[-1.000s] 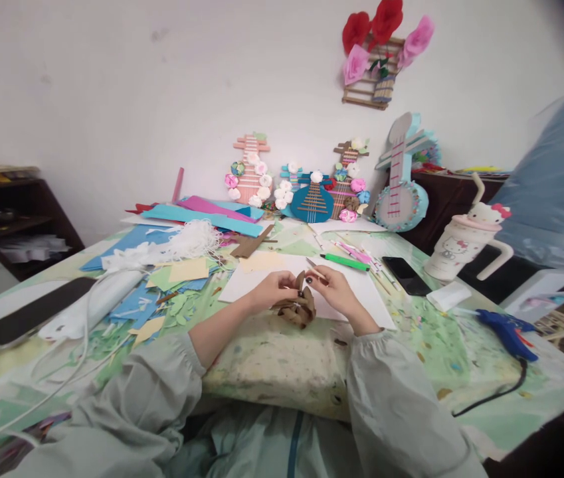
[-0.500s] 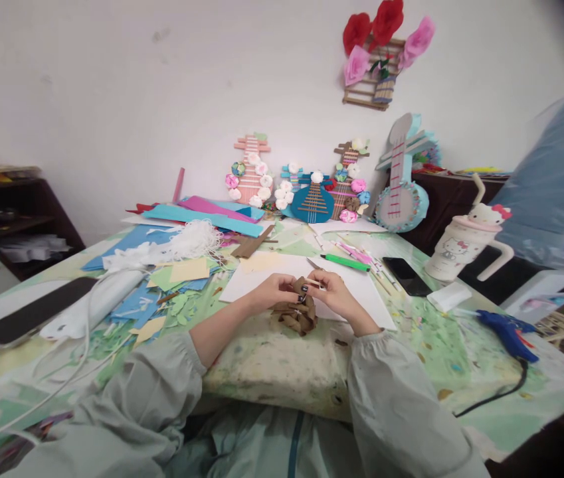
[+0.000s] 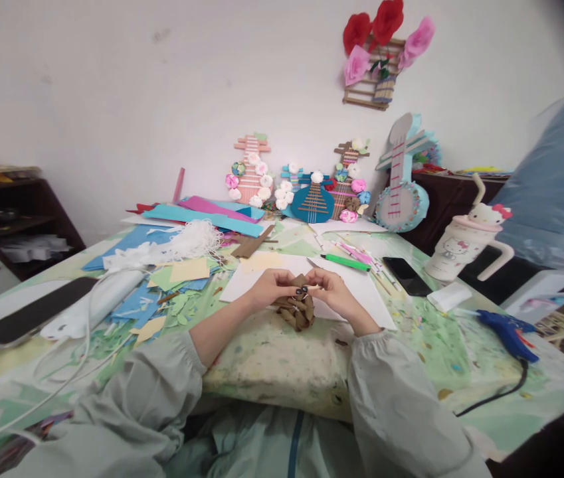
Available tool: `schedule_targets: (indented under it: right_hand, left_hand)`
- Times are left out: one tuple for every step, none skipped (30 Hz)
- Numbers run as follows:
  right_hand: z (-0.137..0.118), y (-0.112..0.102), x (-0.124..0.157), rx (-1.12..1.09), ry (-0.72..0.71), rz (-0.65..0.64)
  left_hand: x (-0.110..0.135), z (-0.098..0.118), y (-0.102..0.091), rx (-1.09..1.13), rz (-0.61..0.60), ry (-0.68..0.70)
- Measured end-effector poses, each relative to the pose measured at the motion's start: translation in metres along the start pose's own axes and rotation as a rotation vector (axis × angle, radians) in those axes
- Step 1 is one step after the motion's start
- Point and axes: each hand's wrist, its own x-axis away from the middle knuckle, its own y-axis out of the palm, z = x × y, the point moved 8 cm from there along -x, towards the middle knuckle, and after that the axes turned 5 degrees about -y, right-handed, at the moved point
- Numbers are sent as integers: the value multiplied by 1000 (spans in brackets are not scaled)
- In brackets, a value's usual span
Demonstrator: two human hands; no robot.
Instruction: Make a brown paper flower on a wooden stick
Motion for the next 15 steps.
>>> schedule_targets:
  right_hand:
    - [-1,1,0,-14,3,-9]
    - [-1,1,0,-23,11,-16]
    - [-1,2,1,-30,24,-21]
    - [-1,3,1,-35,40,-29]
    - [-1,4,1,-37,56,-39]
    - [0,4,1,-34,70,-50]
    - [0,5,2,-25,80,-57]
    - [0,5,2,-13,84,-60]
    - [1,4,2,1,84,-54]
    - [1,3,2,12,80,-41]
    - [1,1,2,17,76,-25]
    - [2,0,2,14,74,-10]
    - [3,-1,1,5,75,1]
    - [5,-2,1,-6,80,9]
    - [6,-2,1,-15,86,15]
  left_hand:
    - [0,0,-1,-1,12,0]
    - [0,-1,-2,-1,25,0]
    - [-1,-1,-4,-3,38,-1]
    - [-1,-1,-5,-6,49,0]
    - [-1,-1,-5,-9,56,1]
    - [-2,-1,-6,-10,60,1]
    - [-2,-2,-6,-7,60,0]
    - [-2,-2,-5,0,57,-3]
    - [-2,-2,-5,8,54,-8]
    - [-2,-2,-4,18,51,-14]
    - [-1,-2,-4,25,50,-20]
    - [-1,-2,-4,27,51,-25]
    - [-1,-2,-4,25,57,-27]
    - [-1,-2,-5,18,68,-27]
    - [-1,-1,-6,10,79,-27]
